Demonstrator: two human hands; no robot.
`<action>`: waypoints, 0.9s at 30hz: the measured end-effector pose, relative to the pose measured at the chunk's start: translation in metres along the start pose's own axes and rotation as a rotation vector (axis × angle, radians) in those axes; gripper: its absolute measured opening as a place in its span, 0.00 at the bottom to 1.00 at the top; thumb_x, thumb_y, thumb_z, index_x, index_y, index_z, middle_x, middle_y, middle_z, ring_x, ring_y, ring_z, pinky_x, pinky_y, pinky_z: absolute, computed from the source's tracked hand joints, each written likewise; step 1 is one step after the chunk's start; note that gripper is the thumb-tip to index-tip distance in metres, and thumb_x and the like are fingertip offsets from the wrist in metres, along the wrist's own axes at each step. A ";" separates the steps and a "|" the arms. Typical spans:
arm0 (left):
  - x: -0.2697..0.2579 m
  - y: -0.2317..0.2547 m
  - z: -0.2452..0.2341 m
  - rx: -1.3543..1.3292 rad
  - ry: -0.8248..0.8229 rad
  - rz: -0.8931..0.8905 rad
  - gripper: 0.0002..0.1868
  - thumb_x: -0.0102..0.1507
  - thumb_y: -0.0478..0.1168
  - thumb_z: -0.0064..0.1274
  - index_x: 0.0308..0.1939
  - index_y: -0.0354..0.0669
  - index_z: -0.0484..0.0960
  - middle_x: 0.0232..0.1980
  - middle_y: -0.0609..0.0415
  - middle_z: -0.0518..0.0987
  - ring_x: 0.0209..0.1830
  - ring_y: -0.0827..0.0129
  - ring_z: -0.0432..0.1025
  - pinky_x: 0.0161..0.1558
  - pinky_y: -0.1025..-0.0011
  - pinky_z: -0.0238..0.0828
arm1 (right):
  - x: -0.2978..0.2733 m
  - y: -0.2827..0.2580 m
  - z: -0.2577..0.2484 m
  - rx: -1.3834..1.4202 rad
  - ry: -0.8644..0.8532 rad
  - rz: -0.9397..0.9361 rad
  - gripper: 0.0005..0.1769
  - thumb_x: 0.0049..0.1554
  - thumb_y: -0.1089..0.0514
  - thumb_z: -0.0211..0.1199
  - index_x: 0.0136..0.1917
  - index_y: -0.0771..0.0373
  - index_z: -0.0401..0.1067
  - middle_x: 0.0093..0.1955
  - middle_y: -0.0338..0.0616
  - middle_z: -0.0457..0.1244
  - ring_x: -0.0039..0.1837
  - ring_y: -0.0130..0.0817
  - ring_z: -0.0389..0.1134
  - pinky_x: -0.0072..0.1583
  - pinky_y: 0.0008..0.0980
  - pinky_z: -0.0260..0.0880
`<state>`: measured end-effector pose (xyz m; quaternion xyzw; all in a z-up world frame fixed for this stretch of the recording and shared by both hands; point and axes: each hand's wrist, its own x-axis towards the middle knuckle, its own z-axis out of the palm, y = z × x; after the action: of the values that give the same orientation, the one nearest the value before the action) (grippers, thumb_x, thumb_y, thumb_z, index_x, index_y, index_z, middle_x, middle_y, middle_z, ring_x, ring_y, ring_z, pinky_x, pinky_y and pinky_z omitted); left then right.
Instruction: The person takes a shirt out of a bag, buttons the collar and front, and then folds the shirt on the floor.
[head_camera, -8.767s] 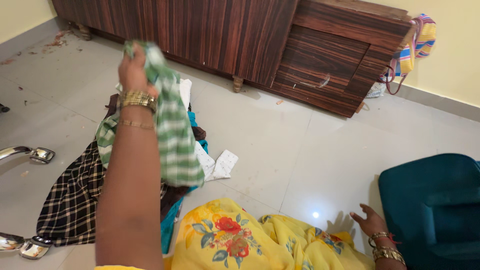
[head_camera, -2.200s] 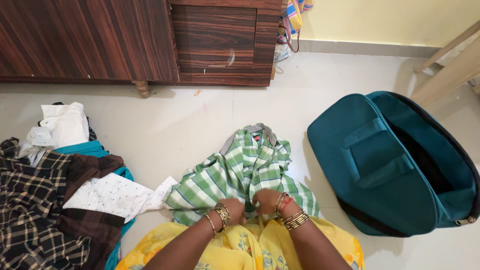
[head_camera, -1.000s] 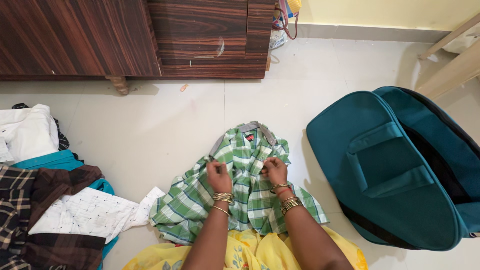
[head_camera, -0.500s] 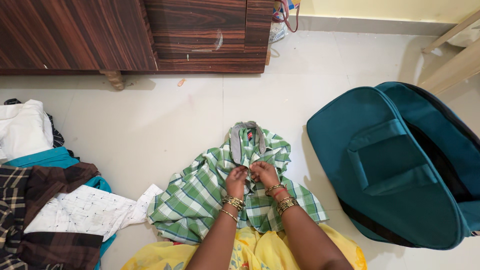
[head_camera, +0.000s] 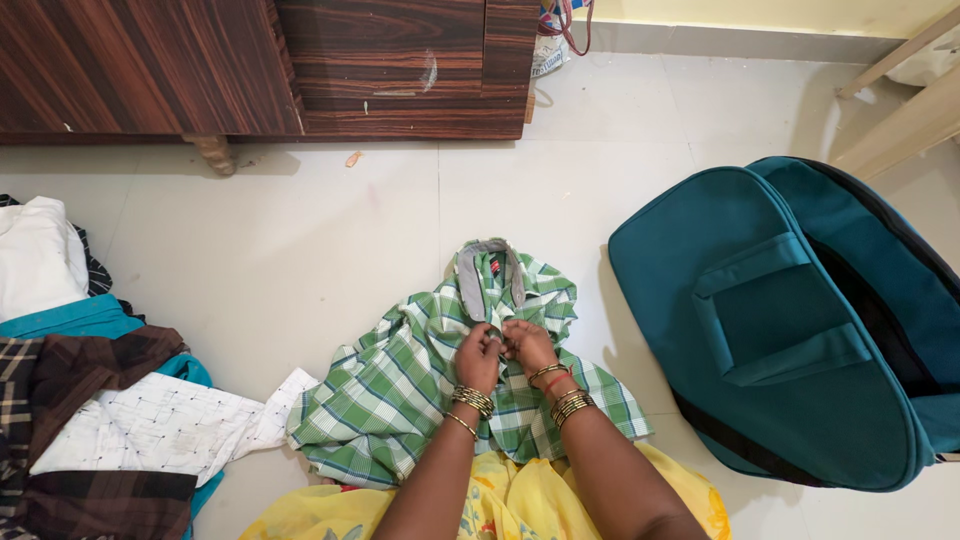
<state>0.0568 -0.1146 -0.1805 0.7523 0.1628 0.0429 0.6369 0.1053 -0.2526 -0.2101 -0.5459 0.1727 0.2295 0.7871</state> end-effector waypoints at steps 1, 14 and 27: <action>0.002 0.000 0.000 0.000 -0.003 0.001 0.11 0.60 0.34 0.58 0.47 0.42 0.83 0.29 0.54 0.81 0.28 0.69 0.78 0.32 0.70 0.71 | -0.001 0.000 0.001 0.020 0.023 0.000 0.05 0.60 0.62 0.60 0.48 0.65 0.73 0.37 0.39 0.68 0.36 0.28 0.67 0.39 0.27 0.66; 0.013 0.010 -0.004 0.015 0.022 0.128 0.07 0.62 0.37 0.59 0.42 0.40 0.85 0.34 0.51 0.86 0.31 0.67 0.81 0.34 0.68 0.76 | -0.016 -0.024 0.015 0.155 0.023 -0.087 0.03 0.57 0.59 0.62 0.44 0.59 0.71 0.31 0.32 0.61 0.32 0.22 0.59 0.35 0.26 0.61; 0.006 -0.006 -0.003 0.591 -0.043 0.261 0.05 0.60 0.34 0.52 0.40 0.41 0.81 0.44 0.43 0.78 0.47 0.45 0.73 0.47 0.52 0.71 | 0.001 0.000 0.003 -0.177 0.059 -0.218 0.07 0.60 0.59 0.63 0.41 0.63 0.70 0.29 0.33 0.60 0.29 0.20 0.59 0.33 0.23 0.59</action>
<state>0.0600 -0.1089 -0.1867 0.9200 0.0568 0.0595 0.3832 0.1065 -0.2498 -0.2095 -0.6351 0.1147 0.1407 0.7508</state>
